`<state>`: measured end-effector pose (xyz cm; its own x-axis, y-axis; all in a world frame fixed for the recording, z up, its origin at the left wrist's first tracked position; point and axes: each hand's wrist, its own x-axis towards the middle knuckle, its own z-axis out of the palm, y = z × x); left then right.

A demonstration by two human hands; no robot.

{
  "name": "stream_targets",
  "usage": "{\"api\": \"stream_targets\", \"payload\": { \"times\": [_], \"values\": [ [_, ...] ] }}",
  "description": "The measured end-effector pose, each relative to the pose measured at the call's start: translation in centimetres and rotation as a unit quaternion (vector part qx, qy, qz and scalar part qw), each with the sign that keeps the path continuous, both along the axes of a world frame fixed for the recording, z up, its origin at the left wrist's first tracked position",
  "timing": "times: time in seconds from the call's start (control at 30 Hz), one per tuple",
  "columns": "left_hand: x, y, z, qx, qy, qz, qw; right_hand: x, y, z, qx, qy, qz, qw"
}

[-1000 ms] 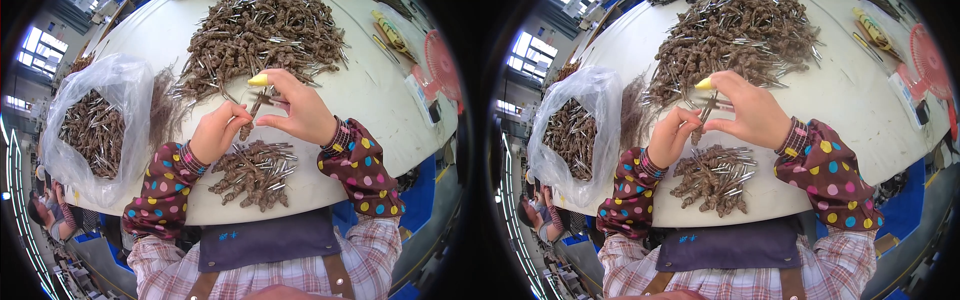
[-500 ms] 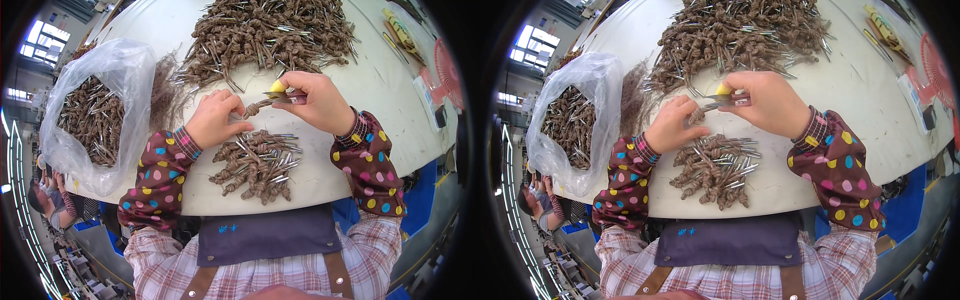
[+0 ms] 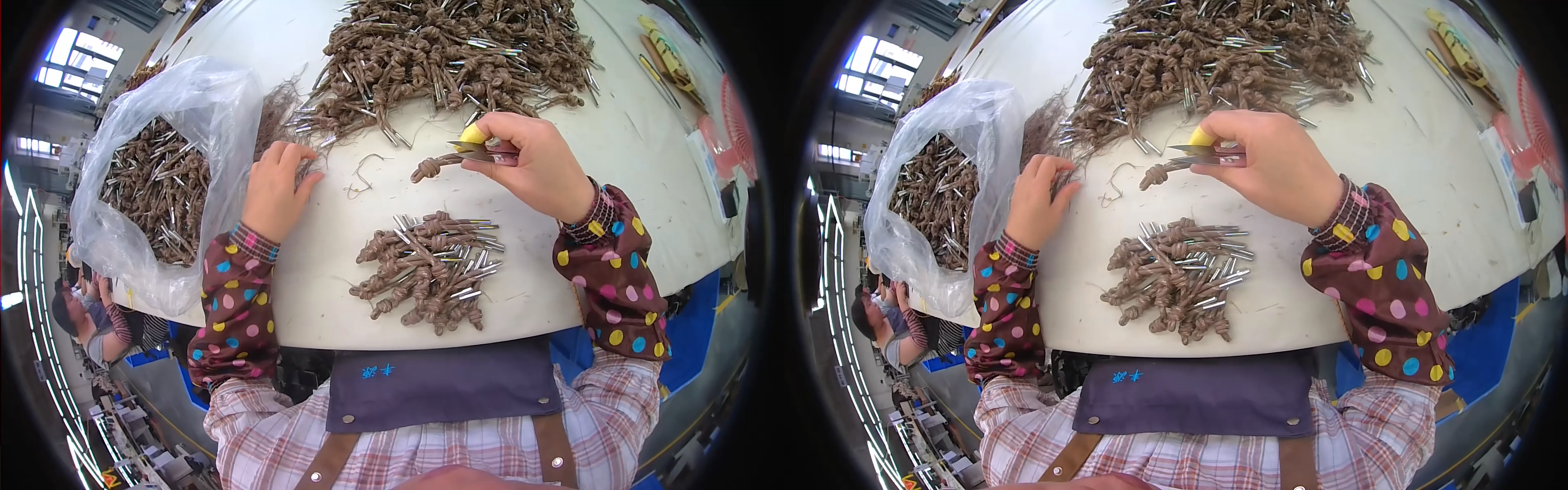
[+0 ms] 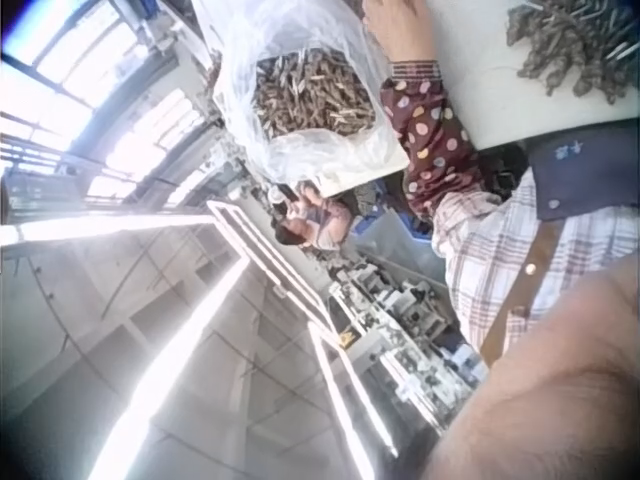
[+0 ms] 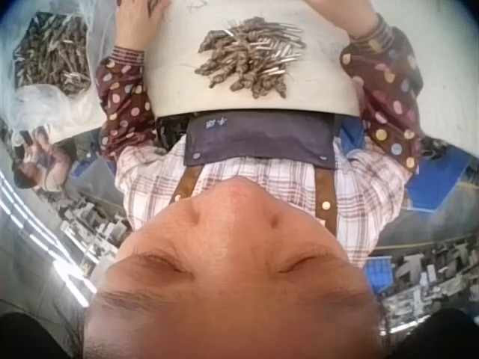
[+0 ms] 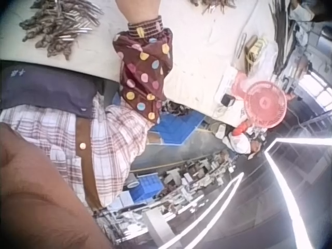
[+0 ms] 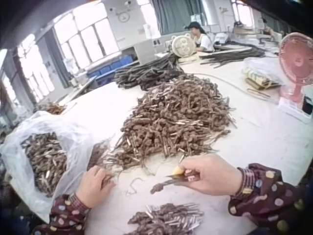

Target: Assembling leather or fiber tassels onto metal keychain hardware using a small nipper or pliers.

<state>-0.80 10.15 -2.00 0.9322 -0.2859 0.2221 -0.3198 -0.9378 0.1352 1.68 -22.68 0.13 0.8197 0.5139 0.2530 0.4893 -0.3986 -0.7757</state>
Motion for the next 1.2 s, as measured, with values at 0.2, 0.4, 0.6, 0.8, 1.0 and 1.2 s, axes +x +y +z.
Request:
{"api": "stream_targets", "payload": {
  "times": [0.2, 0.4, 0.6, 0.8, 1.0, 1.2],
  "values": [
    [-6.9, -1.4, 1.7, -0.091, 0.098, -0.141, 0.981, -0.1, -0.2, -0.2, 0.012, 0.021, -0.002, 1.000],
    [-6.1, -0.6, -1.1, -0.003, 0.038, -0.147, 0.988, -0.4, 0.2, -0.2, 0.019, 0.069, -0.013, 0.997],
    [-0.7, -1.8, -1.3, 0.040, -0.062, -0.109, 0.991, -0.6, 0.4, -0.1, 0.034, 0.078, -0.007, 0.996],
    [-0.6, -4.3, -1.9, 0.036, 0.025, -0.227, 0.973, -0.4, 0.3, -0.3, 0.047, 0.105, -0.012, 0.993],
    [-0.4, 0.0, -1.5, 0.108, -0.080, -0.120, 0.984, 0.2, 0.3, -2.4, 0.125, 0.162, 0.007, 0.979],
    [-2.1, -4.9, 2.3, -0.049, -0.088, -0.138, 0.985, 0.2, 0.6, -1.7, 0.118, 0.247, 0.017, 0.962]
  ]
}}
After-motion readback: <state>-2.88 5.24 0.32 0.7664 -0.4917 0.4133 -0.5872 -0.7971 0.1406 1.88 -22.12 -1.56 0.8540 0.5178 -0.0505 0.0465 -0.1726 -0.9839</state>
